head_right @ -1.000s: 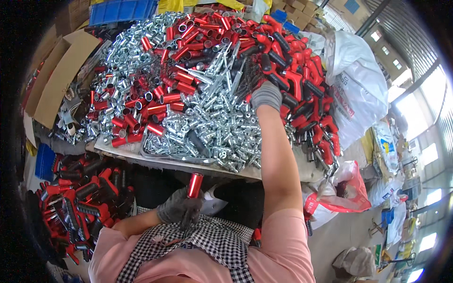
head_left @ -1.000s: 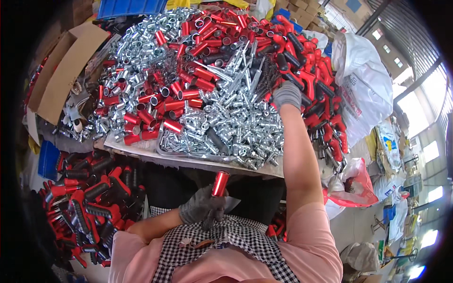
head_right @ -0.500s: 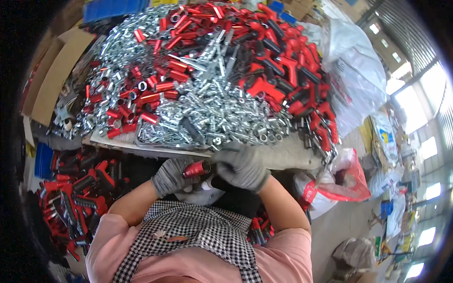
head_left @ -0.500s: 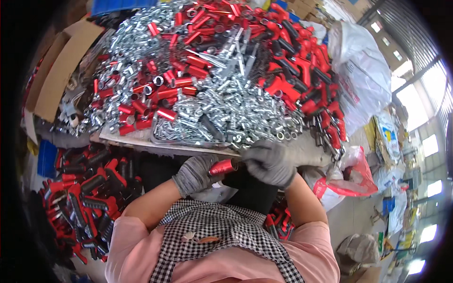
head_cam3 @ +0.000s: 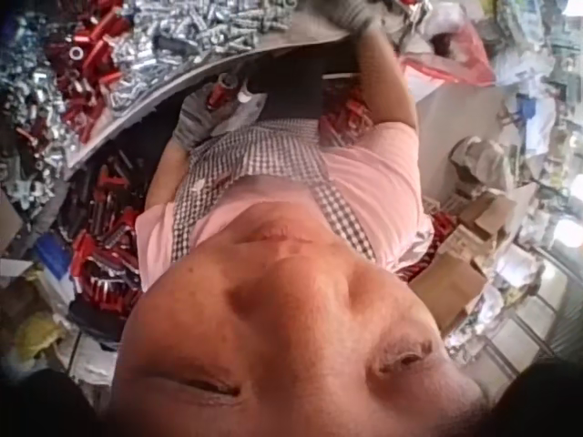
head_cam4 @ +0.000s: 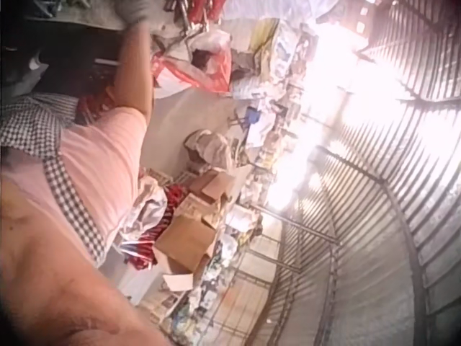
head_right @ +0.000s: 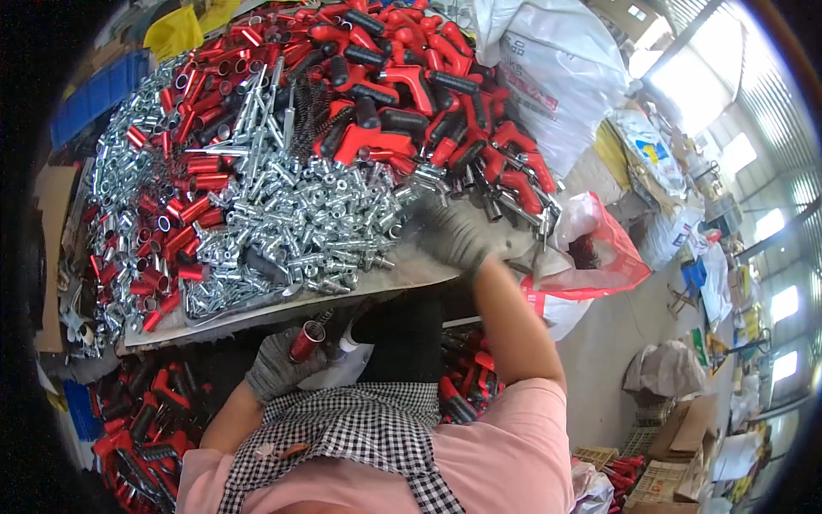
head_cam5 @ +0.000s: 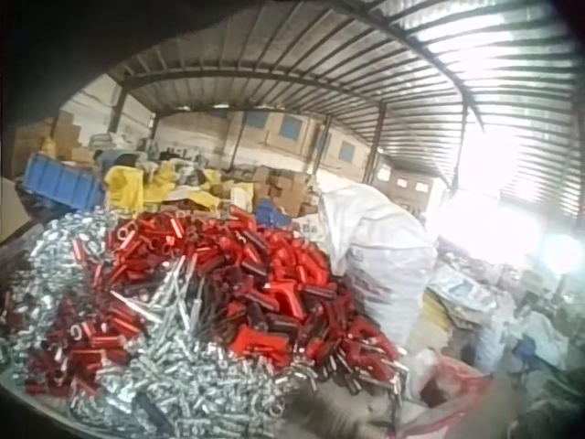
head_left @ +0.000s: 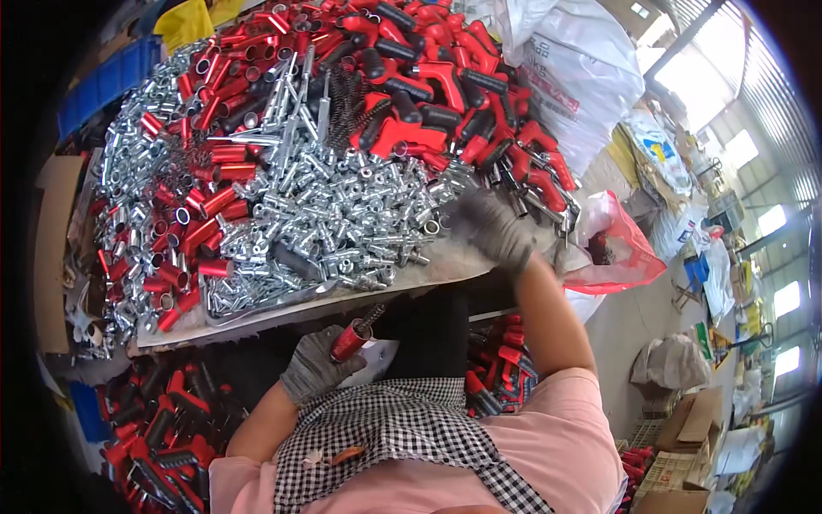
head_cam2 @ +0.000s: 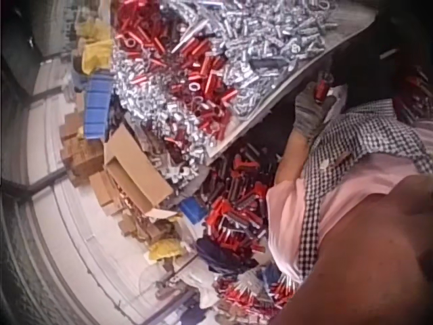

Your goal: Assembling hand-held grease guns by joining metal tubes, red handles, and nozzle tips at a factory workbench.

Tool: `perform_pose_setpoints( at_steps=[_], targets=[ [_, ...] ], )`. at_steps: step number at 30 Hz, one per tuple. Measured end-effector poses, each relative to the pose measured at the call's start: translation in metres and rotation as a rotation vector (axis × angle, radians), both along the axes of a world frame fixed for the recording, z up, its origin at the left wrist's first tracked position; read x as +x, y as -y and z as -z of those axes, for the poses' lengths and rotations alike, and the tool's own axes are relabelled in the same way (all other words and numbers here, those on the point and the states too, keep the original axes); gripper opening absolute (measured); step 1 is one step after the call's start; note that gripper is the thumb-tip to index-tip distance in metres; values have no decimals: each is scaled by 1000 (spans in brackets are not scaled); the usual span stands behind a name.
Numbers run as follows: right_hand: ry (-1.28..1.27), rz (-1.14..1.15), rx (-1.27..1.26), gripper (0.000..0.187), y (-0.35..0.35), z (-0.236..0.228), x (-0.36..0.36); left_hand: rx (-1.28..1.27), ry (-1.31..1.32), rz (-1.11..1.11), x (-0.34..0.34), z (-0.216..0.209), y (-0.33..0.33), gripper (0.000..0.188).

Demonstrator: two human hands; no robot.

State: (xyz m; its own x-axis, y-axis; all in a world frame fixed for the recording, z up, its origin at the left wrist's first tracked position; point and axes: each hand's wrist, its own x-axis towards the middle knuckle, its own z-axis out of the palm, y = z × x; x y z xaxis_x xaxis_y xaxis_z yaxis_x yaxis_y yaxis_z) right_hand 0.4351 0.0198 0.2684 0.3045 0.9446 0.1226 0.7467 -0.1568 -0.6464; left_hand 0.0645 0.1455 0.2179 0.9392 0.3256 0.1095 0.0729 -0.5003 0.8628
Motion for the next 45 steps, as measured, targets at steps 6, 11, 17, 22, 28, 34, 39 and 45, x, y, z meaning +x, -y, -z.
perform_pose_setpoints(
  at_steps=[6,11,17,22,28,34,39,45],
  targets=[
    [579,1097,-411,82,27,-49,158,-122,-93,-56,-3,-5,-4,36],
    [444,941,-487,82,39,5,209,-65,-166,-49,-7,-1,0,36],
    [304,998,-213,59,47,-55,137,78,-245,-115,-13,-17,7,36],
    [-1046,247,398,51,78,-49,6,392,-24,-149,-21,-11,-4,33],
    [-618,-125,-272,52,57,-53,-142,534,-286,-63,-37,-14,-18,38],
    [-357,-302,-273,54,43,-33,-186,723,-342,74,-56,-24,-3,40],
    [607,-891,296,41,35,-32,-201,170,-354,287,-64,-19,5,40],
    [757,-1255,563,41,23,-37,-218,-746,-632,561,-75,14,23,42]
  ],
)
